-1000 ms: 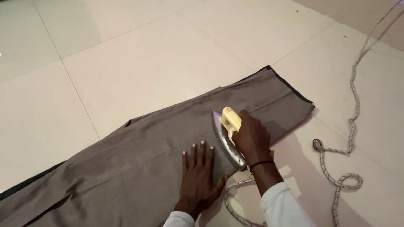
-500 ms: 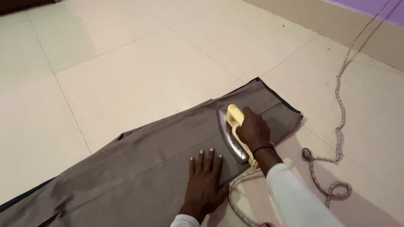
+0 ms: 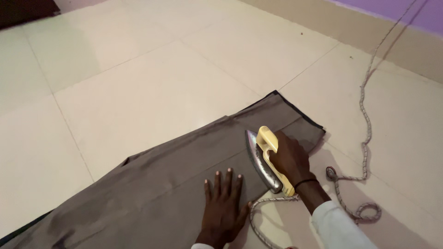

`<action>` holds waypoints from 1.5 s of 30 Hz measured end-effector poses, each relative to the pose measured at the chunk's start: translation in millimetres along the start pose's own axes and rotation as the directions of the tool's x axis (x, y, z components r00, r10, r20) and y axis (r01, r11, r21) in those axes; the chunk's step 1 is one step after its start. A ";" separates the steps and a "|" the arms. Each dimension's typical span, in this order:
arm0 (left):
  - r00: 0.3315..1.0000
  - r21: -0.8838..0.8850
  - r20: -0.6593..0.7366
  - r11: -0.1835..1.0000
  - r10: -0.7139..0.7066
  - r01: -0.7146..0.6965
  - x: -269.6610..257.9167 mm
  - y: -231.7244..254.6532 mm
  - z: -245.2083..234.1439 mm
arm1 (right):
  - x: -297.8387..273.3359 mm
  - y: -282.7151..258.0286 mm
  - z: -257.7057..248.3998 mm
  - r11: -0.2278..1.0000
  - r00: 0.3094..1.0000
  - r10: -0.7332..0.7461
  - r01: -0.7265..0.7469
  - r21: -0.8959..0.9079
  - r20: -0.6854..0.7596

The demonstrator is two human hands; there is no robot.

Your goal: The person irons a pair of grey trousers laid flat on the floor, then switches to ironing a pair of black trousers. They use a handheld iron and smooth the fabric with their hands.

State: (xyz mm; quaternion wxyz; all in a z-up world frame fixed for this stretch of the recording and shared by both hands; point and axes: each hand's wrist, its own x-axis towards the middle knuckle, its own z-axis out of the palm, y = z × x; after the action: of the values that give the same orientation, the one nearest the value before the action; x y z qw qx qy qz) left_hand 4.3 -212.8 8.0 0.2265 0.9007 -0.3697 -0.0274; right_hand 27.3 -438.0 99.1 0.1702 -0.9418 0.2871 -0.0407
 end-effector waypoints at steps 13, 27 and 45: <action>0.986 0.012 -0.131 0.995 0.100 -0.099 27.2 -15.1 1.8 | 73.9 10.4 11.7 0.999 0.998 -0.045 0.044 -0.027 -0.043; 0.984 -0.005 -0.166 0.997 0.071 -0.073 21.8 -13.9 0.7 | 72.3 35.4 9.3 0.987 0.999 -0.034 0.030 -0.157 -0.023; 0.976 0.069 -0.217 0.998 0.009 0.006 21.2 -6.0 22.1 | 60.3 52.6 -13.6 0.996 0.993 0.071 -0.075 -0.040 -0.094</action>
State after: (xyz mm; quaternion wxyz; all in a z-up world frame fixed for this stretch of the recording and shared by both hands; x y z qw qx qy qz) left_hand 18.8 -232.0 -11.8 0.2345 0.9052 -0.3442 0.0843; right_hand 47.4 -516.4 92.5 0.1374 -0.9312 0.3299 -0.0715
